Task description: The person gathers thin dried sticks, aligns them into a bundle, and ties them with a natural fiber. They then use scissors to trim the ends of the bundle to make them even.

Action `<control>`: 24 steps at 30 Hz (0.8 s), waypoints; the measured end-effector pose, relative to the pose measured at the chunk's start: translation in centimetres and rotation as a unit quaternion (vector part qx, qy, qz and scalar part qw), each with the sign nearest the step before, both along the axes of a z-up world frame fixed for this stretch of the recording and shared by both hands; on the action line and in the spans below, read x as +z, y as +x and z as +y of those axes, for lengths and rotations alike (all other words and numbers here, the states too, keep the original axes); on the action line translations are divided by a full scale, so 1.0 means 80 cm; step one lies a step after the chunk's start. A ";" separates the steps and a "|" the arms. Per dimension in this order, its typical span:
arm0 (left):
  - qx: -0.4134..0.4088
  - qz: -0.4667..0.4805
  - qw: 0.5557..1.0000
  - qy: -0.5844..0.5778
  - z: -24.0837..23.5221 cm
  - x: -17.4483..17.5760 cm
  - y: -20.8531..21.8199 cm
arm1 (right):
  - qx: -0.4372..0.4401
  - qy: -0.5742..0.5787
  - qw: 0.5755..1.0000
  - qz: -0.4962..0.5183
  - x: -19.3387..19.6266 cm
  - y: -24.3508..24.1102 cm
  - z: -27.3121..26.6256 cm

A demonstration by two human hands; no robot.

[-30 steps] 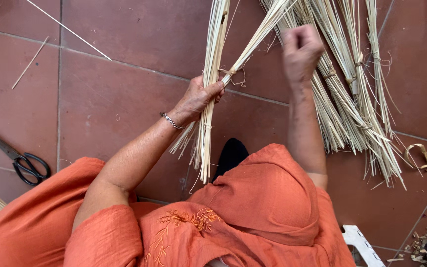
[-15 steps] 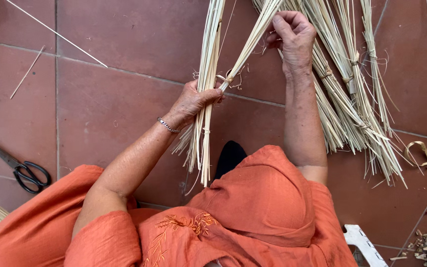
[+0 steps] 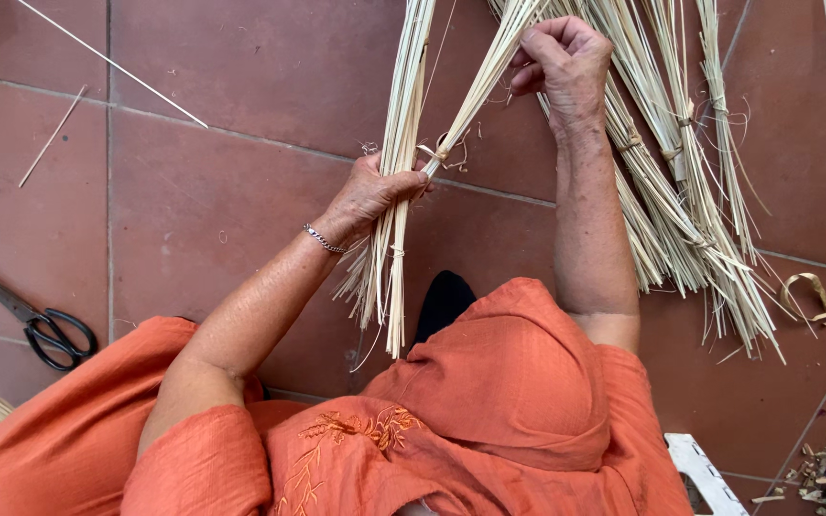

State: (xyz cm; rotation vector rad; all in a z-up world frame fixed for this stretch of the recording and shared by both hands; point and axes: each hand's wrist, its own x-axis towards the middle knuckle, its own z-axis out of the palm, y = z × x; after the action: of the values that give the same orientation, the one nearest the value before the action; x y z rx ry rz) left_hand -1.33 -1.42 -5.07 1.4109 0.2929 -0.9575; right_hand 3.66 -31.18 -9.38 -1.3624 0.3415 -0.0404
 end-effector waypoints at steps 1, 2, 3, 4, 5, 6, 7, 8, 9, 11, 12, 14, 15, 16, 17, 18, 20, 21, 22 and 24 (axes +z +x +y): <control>-0.004 -0.001 1.000 0.009 -0.001 0.000 0.001 | 0.000 0.002 1.000 0.003 0.001 0.000 -0.002; -0.007 -0.001 1.000 0.018 -0.003 -0.001 0.002 | 0.001 0.004 1.000 0.006 0.003 0.001 -0.003; -0.009 -0.002 1.000 0.027 -0.003 -0.001 0.004 | 0.004 0.008 1.000 -0.001 0.004 0.002 -0.003; -0.003 0.006 1.000 0.018 -0.003 0.000 0.003 | 0.008 0.012 1.000 -0.007 0.006 0.001 -0.002; 0.003 0.015 1.000 0.008 -0.002 0.000 0.002 | 0.012 0.017 1.000 -0.012 0.007 -0.001 0.000; 0.009 0.023 1.000 -0.002 -0.002 -0.001 0.006 | 0.030 0.021 0.999 -0.013 0.008 -0.001 0.002; 0.016 0.035 0.999 -0.002 -0.003 -0.002 0.010 | 0.048 0.025 0.998 -0.014 0.009 -0.003 0.005; 0.023 0.047 0.999 -0.001 -0.002 -0.002 0.011 | 0.065 0.030 0.997 -0.014 0.010 -0.007 0.011; 0.030 0.059 0.998 0.000 -0.002 -0.002 0.013 | 0.075 0.032 0.997 -0.006 0.011 -0.013 0.017; 0.023 0.047 0.999 -0.007 -0.004 -0.001 0.020 | 0.097 0.033 0.995 0.006 0.012 -0.022 0.030; 0.020 0.042 0.999 -0.010 -0.005 0.000 0.022 | 0.094 0.019 0.995 0.008 0.012 -0.028 0.037; 0.031 0.043 0.997 -0.049 -0.004 0.005 0.022 | 0.089 -0.010 0.996 0.012 0.011 -0.040 0.052; 0.036 0.043 0.996 -0.069 -0.005 0.007 0.023 | 0.096 -0.011 0.995 0.016 0.010 -0.046 0.060; 0.034 0.044 0.997 -0.062 -0.006 0.009 0.023 | 0.103 -0.012 0.994 0.020 0.008 -0.052 0.068; 0.031 0.045 0.997 -0.054 -0.006 0.010 0.023 | 0.110 -0.013 0.994 0.024 0.006 -0.056 0.073; 0.030 0.046 0.997 -0.046 -0.006 0.012 0.023 | 0.103 -0.038 0.993 0.036 0.005 -0.060 0.074; 0.011 0.065 0.997 -0.050 -0.001 0.012 0.022 | 0.091 -0.087 0.990 0.061 0.001 -0.064 0.076; 0.002 0.074 0.996 -0.052 0.003 0.010 0.021 | 0.061 -0.041 0.995 0.062 -0.001 -0.062 0.076; -0.009 0.068 0.996 -0.057 0.006 0.007 0.019 | 0.031 0.004 0.998 0.063 -0.004 -0.059 0.075; -0.031 0.055 0.996 -0.067 0.010 -0.003 0.018 | 0.024 0.093 0.993 0.067 -0.007 -0.050 0.072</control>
State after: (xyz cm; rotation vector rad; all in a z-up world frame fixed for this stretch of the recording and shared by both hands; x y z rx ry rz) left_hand 0.10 -0.63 -5.27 1.2533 0.2632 -1.0890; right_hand -0.36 -25.39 -9.94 -1.1911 0.4152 0.1199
